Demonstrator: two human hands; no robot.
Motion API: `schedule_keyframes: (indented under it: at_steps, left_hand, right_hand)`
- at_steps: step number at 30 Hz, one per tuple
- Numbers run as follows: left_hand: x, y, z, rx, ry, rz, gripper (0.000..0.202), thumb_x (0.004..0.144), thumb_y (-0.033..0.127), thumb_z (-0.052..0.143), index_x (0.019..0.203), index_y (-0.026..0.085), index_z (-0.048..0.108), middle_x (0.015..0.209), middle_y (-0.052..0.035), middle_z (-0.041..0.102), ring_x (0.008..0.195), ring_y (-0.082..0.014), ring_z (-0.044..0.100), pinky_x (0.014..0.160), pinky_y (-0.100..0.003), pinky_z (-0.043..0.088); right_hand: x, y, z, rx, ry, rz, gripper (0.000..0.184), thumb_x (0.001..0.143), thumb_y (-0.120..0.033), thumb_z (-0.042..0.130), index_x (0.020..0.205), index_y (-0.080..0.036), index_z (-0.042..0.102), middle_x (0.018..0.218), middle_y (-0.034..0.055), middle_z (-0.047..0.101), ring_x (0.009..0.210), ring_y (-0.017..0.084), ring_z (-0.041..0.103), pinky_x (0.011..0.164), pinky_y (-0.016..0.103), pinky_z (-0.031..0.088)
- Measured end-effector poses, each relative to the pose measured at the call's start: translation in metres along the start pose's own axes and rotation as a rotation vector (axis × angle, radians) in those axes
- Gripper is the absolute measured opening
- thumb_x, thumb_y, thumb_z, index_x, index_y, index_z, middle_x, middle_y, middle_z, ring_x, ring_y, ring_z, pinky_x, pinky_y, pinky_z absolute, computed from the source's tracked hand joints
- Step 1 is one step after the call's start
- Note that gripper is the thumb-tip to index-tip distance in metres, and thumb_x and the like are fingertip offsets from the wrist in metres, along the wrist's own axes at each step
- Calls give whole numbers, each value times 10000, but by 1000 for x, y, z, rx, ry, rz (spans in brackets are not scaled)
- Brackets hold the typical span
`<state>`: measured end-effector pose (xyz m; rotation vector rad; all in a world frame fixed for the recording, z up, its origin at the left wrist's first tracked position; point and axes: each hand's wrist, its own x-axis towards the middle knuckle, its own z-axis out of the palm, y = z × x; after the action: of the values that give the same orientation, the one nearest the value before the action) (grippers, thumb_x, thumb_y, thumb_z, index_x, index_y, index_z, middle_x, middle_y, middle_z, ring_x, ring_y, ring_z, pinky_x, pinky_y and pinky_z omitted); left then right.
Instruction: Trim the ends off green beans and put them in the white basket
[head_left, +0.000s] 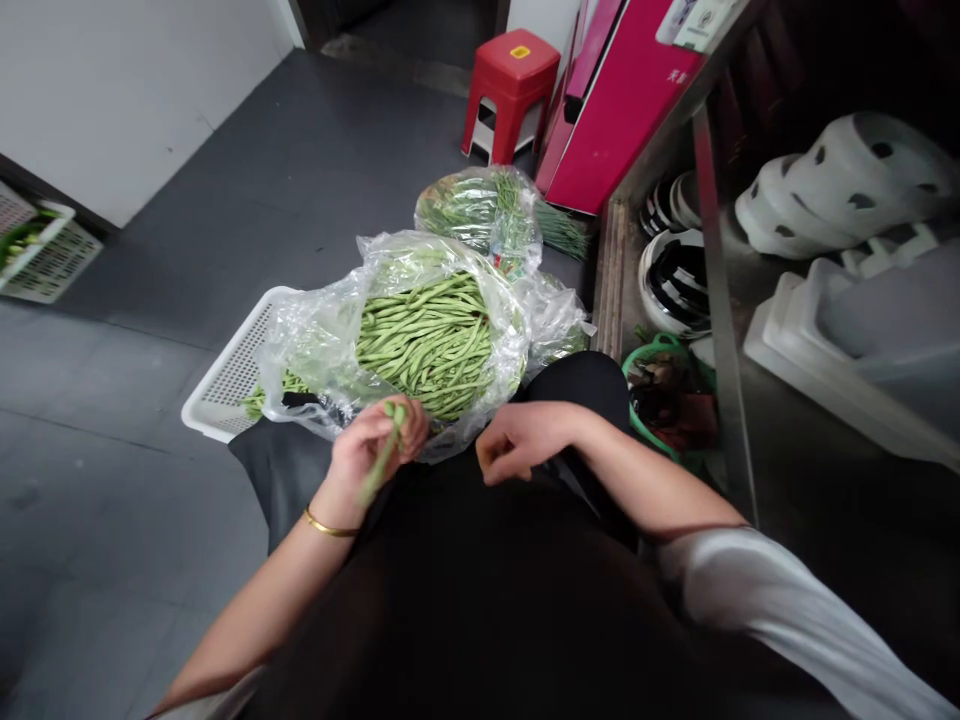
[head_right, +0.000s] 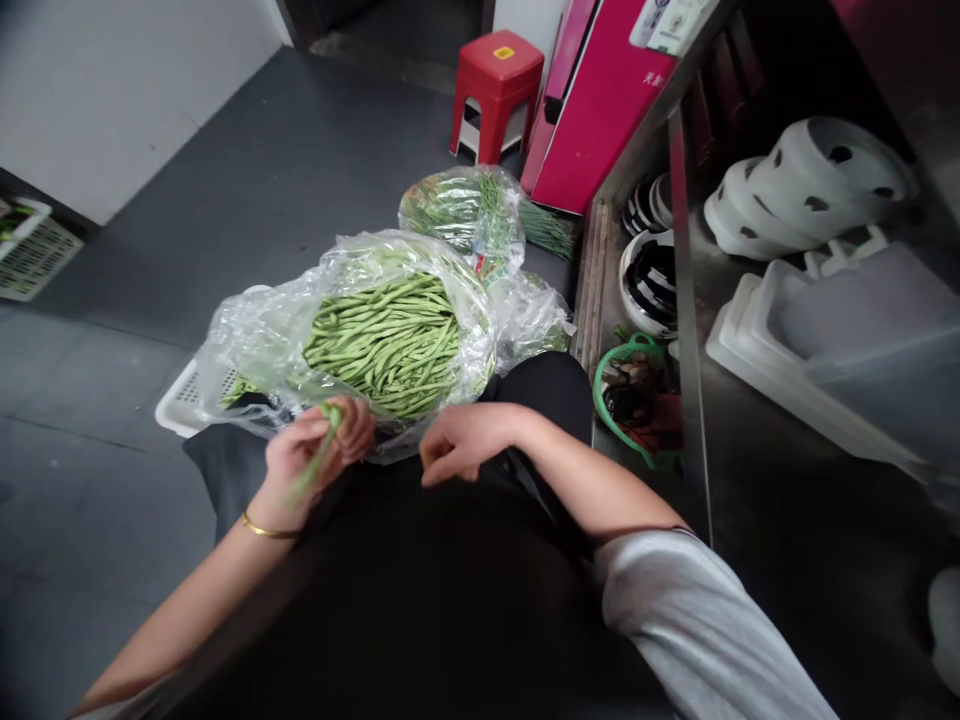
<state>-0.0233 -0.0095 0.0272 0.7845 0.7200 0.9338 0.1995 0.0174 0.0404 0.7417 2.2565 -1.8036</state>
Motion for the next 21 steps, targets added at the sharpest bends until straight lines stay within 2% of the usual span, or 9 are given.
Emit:
schedule_keyframes:
  at_steps: [2, 4, 6, 10, 14, 16, 17, 19, 21]
  left_hand:
    - [3, -1, -4, -215, 57, -43, 291, 625, 436, 644, 618, 179, 508, 558, 9, 389, 509, -135, 416, 453, -269, 354]
    - [5, -2, -4, -266, 87, -106, 275, 622, 390, 680, 692, 183, 511, 558, 27, 380, 484, -115, 404, 421, -240, 342]
    - [5, -6, -2, -231, 122, -153, 257, 640, 296, 713, 731, 186, 499, 535, 51, 370, 437, -82, 370, 387, -197, 301]
    - [0, -18, 2, -164, 215, -227, 252, 669, 199, 726, 720, 176, 480, 501, 64, 393, 423, -70, 398, 383, -167, 309]
    - [6, -28, 2, -240, 211, -349, 204, 703, 241, 713, 745, 142, 539, 451, 96, 289, 349, -27, 246, 328, -137, 192]
    - [16, -33, 4, -264, 205, -405, 249, 736, 337, 681, 778, 115, 575, 480, 73, 360, 345, -18, 225, 311, -139, 164]
    - [22, -35, 5, -268, 202, -425, 299, 747, 394, 659, 784, 106, 584, 506, 51, 412, 344, -16, 230, 305, -141, 161]
    - [32, -38, 8, -258, 202, -445, 350, 741, 450, 647, 746, 107, 577, 511, 38, 435, 334, -13, 219, 295, -142, 152]
    - [35, -39, 8, -220, 227, -425, 312, 705, 397, 698, 699, 119, 556, 447, 83, 324, 326, -14, 184, 290, -134, 136]
  right_hand:
    - [16, 7, -17, -468, 250, 199, 332, 797, -465, 580, 862, -144, 636, 768, 91, 664, 696, 182, 623, 621, 258, 444]
    - [43, 17, -27, -779, 505, 299, 309, 870, -388, 494, 1001, -139, 621, 973, 151, 654, 847, 231, 626, 692, 297, 451]
    - [72, 27, -32, -909, 531, 320, 292, 913, -245, 386, 1068, -114, 595, 1054, 184, 622, 877, 243, 628, 696, 315, 456]
    - [95, 34, -42, -945, 476, 346, 310, 865, -69, 335, 1042, -44, 588, 994, 214, 621, 846, 256, 628, 664, 330, 451]
    - [59, 19, -46, -826, 850, 208, 274, 917, -235, 360, 979, -84, 580, 939, 156, 618, 808, 223, 592, 687, 309, 423]
    - [41, 13, -35, -713, 993, 86, 282, 933, -276, 346, 918, -115, 577, 876, 110, 609, 798, 178, 564, 720, 274, 402]
    - [35, 13, -26, -671, 1003, 28, 286, 937, -283, 342, 887, -127, 576, 841, 92, 603, 787, 159, 553, 725, 259, 391]
    - [30, 19, -7, -643, 890, -51, 274, 932, -296, 368, 859, -145, 585, 813, 68, 604, 765, 139, 543, 702, 239, 376]
    - [27, 31, 6, -661, 735, -4, 243, 915, -299, 415, 855, -157, 603, 829, 62, 622, 759, 136, 551, 663, 231, 365]
